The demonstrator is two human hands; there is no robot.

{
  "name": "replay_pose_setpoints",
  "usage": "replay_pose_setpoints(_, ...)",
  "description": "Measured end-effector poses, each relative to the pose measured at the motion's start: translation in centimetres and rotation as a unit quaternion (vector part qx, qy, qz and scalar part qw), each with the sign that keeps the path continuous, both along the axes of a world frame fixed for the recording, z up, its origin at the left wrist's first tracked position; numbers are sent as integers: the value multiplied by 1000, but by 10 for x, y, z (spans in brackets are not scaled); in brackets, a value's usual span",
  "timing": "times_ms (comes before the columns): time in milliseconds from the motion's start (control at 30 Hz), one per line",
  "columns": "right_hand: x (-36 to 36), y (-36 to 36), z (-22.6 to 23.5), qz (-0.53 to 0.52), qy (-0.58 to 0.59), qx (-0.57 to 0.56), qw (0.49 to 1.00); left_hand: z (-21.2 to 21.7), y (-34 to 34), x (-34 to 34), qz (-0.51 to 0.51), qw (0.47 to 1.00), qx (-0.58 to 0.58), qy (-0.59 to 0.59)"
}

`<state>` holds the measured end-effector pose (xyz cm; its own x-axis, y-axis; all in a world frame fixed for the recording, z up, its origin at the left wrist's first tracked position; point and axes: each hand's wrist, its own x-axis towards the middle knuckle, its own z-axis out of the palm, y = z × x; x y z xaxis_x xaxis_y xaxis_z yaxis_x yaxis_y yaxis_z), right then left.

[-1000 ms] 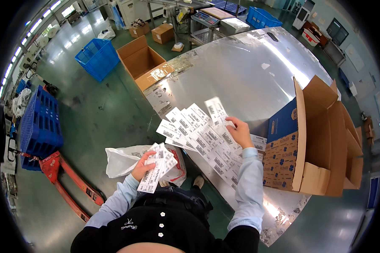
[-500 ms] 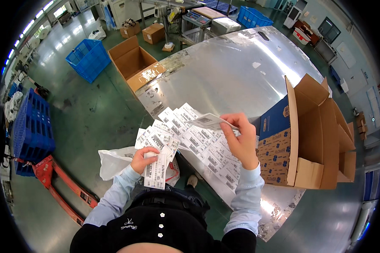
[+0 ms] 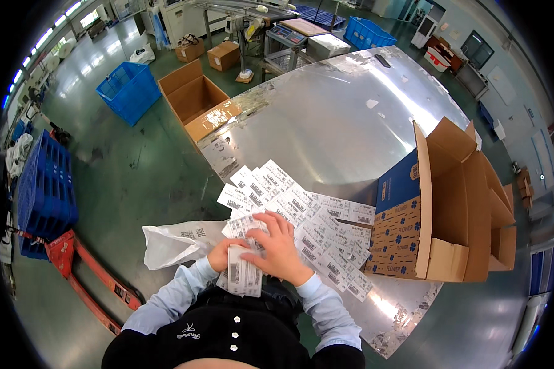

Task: The person sorts through a stack of adhesive labels on a metal table, separating individual sheets and placing them into a pile.

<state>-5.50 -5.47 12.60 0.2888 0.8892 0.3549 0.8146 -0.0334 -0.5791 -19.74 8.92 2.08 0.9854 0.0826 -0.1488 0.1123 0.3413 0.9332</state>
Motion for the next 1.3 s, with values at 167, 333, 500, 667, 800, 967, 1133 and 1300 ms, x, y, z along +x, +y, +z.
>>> replay_pose_setpoints(167,14,-2,-14,31,211,-72,974,-4,6,9,-83,994,-73,19)
replay_pose_setpoints(333,17,-11,-57,-37,338,-34,940,8,-5,5,13,971,-225,83)
replay_pose_setpoints(500,20,3,-57,-82,379,2,922,6,-3,14,4,999,-20,25)
replay_pose_setpoints(667,10,4,-78,-113,472,-50,873,11,-8,13,51,995,-83,-22)
replay_pose_setpoints(800,-16,-4,-104,-37,466,11,884,-7,-3,-16,78,989,-118,48)
replay_pose_setpoints(967,52,-13,-189,-263,126,-63,955,-23,-3,-28,52,961,-260,82)
replay_pose_setpoints(1133,89,-31,-185,-366,58,-263,891,-71,7,-45,105,889,-437,88)
replay_pose_setpoints(1300,103,-26,-197,-336,120,-321,877,-51,9,-39,82,847,-517,92)
